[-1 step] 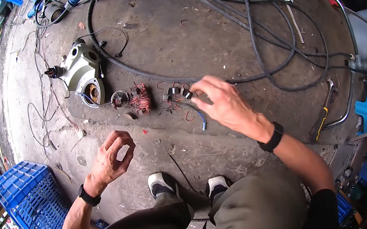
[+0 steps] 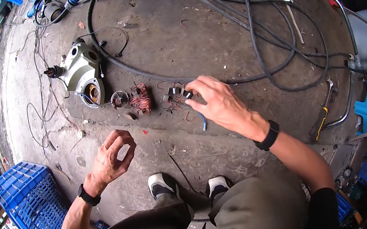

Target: The person sits on the floor and uses their hands to unwind copper wire from a cylindrical motor stator core. They separate the wire into two distinct bundles and then proceed to wind the wire back onto the core, organizing the coils.

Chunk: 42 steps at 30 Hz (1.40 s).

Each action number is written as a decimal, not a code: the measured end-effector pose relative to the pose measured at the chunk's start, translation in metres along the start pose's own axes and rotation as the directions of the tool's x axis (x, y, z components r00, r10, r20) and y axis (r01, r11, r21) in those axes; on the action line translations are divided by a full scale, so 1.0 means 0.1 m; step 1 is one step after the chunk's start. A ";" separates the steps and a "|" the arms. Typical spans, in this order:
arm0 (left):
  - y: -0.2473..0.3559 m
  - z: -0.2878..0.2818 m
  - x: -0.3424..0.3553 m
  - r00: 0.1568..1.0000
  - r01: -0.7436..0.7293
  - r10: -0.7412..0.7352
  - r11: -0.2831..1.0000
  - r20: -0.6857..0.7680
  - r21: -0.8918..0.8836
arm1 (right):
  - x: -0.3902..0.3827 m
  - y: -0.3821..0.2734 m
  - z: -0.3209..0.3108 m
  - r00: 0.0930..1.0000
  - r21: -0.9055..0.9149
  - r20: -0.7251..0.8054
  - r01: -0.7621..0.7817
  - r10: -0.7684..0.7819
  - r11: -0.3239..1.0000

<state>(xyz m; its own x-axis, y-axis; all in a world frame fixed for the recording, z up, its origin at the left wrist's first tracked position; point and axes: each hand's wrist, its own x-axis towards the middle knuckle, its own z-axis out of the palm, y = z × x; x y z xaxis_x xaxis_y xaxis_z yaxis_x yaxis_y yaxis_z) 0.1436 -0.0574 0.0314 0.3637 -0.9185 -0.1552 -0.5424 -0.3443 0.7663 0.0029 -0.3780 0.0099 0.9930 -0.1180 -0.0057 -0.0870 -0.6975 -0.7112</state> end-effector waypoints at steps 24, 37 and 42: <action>0.18 0.37 -0.39 0.980 0.180 -0.156 0.959 0.121 -0.221 | 0.42 0.14 0.19 0.953 0.266 0.224 -0.260 0.203 0.928; 0.22 0.53 0.08 0.967 0.253 -0.223 0.892 0.123 -0.374 | 0.30 0.28 0.09 0.949 0.387 0.231 -0.290 0.213 0.875; 0.17 0.58 0.20 0.974 0.221 -0.183 0.907 0.136 -0.359 | 0.20 0.33 -0.14 0.857 0.738 0.482 -0.510 0.184 0.441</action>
<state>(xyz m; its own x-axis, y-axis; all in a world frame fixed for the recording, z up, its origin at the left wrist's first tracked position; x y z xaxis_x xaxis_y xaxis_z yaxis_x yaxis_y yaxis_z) 0.0977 -0.0926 0.0053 0.3507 -0.8577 -0.3761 -0.1399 -0.4450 0.8845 0.0184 -0.4129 -0.0035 0.8731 0.1118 -0.4745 -0.4861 0.2746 -0.8297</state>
